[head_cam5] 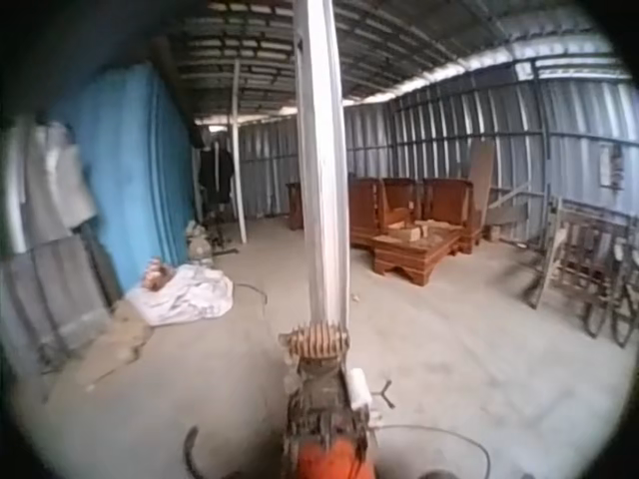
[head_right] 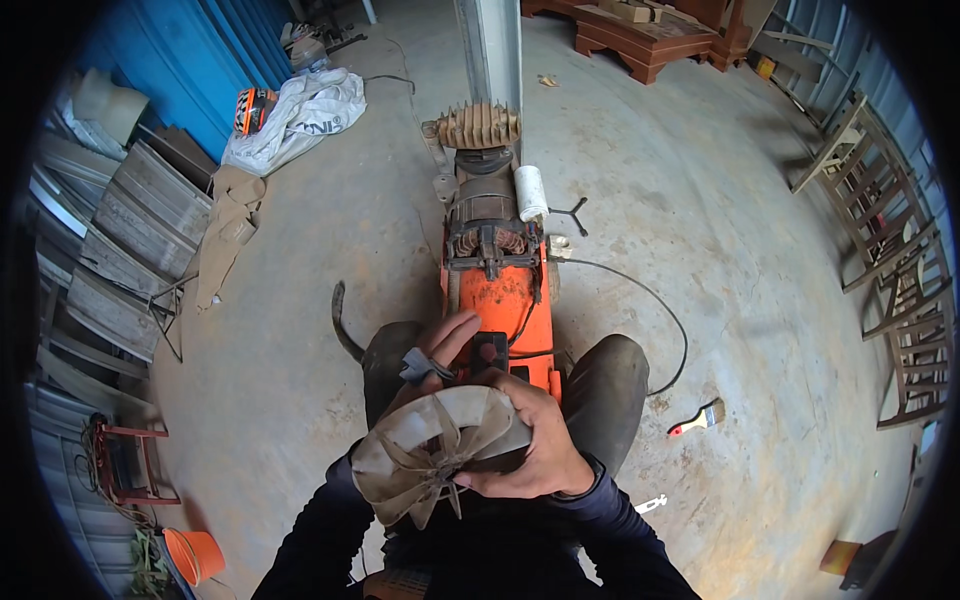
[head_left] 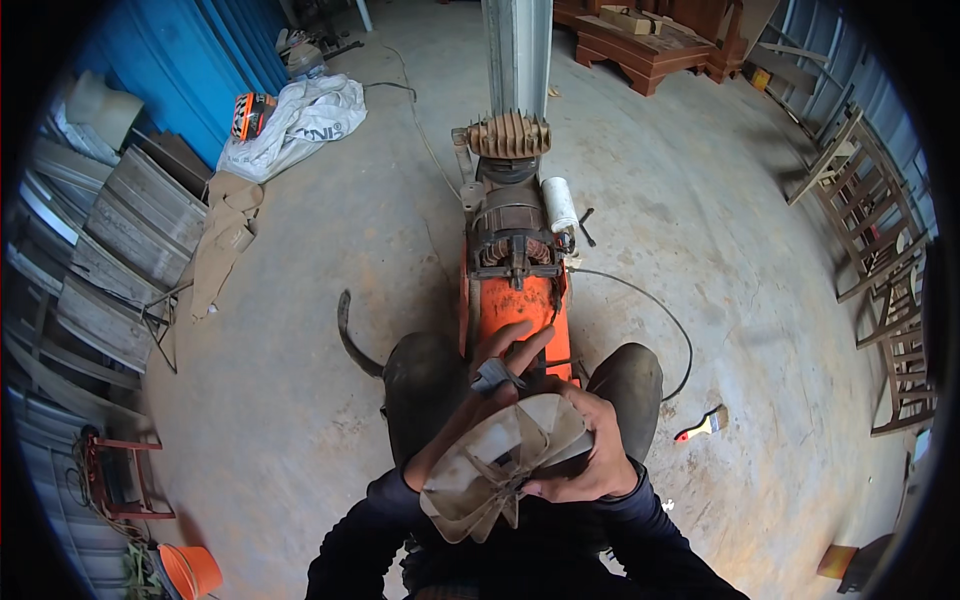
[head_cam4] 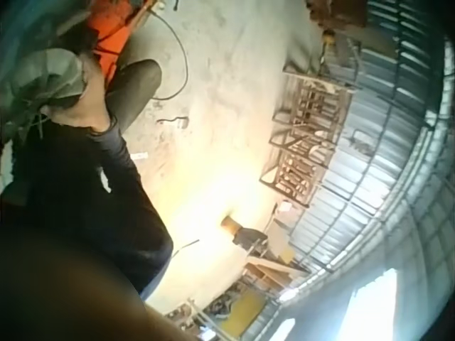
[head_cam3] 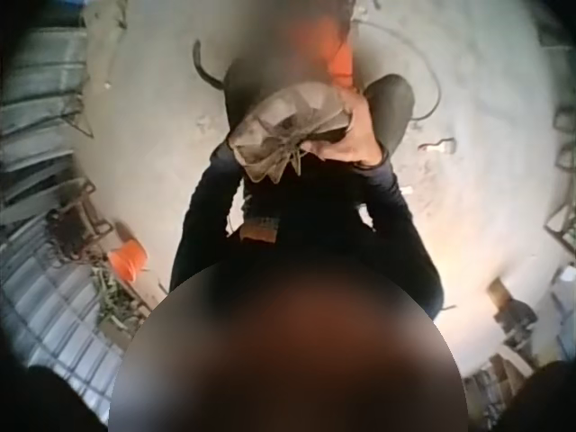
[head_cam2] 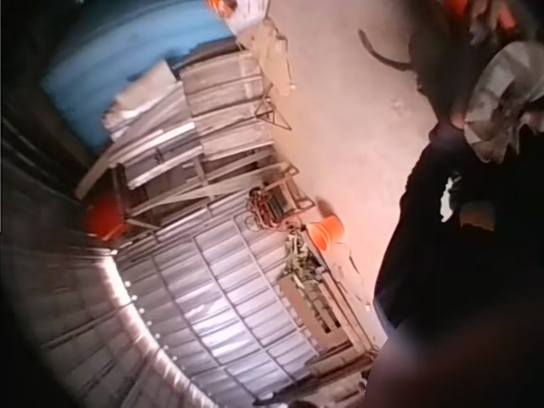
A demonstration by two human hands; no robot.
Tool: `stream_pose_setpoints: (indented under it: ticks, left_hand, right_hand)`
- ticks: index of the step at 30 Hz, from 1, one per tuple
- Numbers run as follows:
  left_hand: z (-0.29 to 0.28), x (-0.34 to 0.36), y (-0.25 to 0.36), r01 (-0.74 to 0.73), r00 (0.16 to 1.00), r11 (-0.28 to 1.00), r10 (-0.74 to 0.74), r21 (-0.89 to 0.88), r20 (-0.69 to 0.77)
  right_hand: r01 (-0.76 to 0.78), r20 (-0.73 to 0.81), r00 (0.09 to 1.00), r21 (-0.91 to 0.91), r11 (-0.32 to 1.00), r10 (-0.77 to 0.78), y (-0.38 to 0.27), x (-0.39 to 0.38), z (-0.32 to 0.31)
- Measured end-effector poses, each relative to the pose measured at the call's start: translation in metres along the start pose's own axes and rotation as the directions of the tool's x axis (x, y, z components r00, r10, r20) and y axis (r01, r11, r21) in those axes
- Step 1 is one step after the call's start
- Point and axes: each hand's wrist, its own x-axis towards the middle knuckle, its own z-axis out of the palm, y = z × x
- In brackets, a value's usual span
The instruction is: The recorder is disassembling and cleaning the motor and fan components of an air compressor.
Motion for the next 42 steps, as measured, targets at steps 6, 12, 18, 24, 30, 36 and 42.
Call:
stream_pose_setpoints:
  ticks: [6, 12, 18, 24, 30, 36, 42]
  left_hand:
    - [-0.045, -0.002, 0.035, -0.267, 0.964, 0.884, 0.249, 0.382, 0.099]
    - [-0.064, -0.006, 0.078, -0.306, 0.948, 0.917, 0.271, 0.257, 0.165]
    - [-0.050, -0.007, 0.096, -0.301, 0.953, 0.891, 0.277, 0.340, 0.118]
    - [-0.050, -0.010, 0.091, -0.502, 0.865, 0.815, 0.468, 0.290, 0.180]
    - [-0.042, -0.002, 0.105, -0.453, 0.890, 0.832, 0.441, 0.320, 0.115]
    - [-0.028, 0.000, 0.098, -0.249, 0.965, 0.902, 0.263, 0.352, 0.008]
    - [-0.014, -0.004, 0.082, 0.104, 0.982, 0.950, -0.053, 0.294, -0.179]
  right_hand:
    - [0.237, 0.005, 0.967, -0.367, 0.899, -0.253, -0.031, -0.007, -0.009]
    - [0.358, 0.254, 0.933, -0.583, 0.729, -0.255, -0.057, -0.013, -0.014]
    - [0.477, 0.378, 0.877, -0.752, 0.455, -0.296, -0.072, -0.023, -0.004]
    - [0.403, 0.312, 0.905, -0.847, 0.347, -0.288, -0.100, -0.028, -0.004]
    - [0.426, 0.339, 0.890, -0.855, 0.297, -0.304, -0.106, -0.024, -0.014]
    - [0.359, 0.233, 0.930, -0.743, 0.565, -0.285, -0.094, -0.018, -0.029]
    - [0.219, 0.170, 0.974, -0.542, 0.811, -0.149, -0.078, -0.015, -0.040]
